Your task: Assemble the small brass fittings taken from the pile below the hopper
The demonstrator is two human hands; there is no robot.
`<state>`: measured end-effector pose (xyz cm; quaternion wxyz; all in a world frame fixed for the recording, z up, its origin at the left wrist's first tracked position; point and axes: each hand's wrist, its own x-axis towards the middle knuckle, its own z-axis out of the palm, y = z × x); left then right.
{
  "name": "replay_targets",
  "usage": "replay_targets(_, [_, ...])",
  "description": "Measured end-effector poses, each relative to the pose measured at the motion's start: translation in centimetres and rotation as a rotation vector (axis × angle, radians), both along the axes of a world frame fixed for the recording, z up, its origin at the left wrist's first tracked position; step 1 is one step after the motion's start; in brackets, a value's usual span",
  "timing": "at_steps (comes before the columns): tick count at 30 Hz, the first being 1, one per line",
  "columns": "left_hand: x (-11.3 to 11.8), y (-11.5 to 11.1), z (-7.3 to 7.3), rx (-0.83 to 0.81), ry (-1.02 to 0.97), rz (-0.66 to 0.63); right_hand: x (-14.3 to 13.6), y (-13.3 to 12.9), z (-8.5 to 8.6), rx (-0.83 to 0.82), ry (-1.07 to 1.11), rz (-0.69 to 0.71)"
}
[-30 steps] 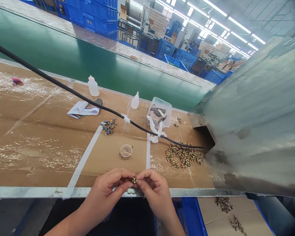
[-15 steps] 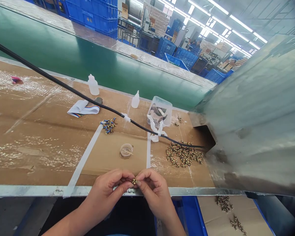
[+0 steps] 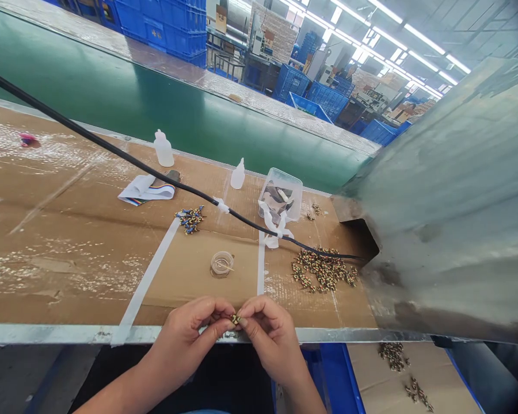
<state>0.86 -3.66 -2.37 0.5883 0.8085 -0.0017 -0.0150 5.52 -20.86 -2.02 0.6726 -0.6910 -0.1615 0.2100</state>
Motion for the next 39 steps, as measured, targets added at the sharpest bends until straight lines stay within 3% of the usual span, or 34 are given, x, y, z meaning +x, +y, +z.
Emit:
replay_targets(9, [0.0, 0.3, 0.1, -0.047, -0.150, -0.021, 0.1, -0.6, 0.4, 0.011, -0.088, 0.082])
replay_targets(13, [-0.3, 0.4, -0.1, 0.007, -0.269, -0.062, 0.1, -0.8, 0.5, -0.052, -0.156, 0.095])
replay_targets(20, [-0.7, 0.4, -0.2, 0.091, -0.263, -0.139, 0.6, -1.2, 0.9, -0.169, -0.336, 0.135])
replay_targets(39, [-0.8, 0.4, -0.6, 0.097, -0.434, -0.140, 0.9, -1.2, 0.8, -0.137, -0.424, 0.160])
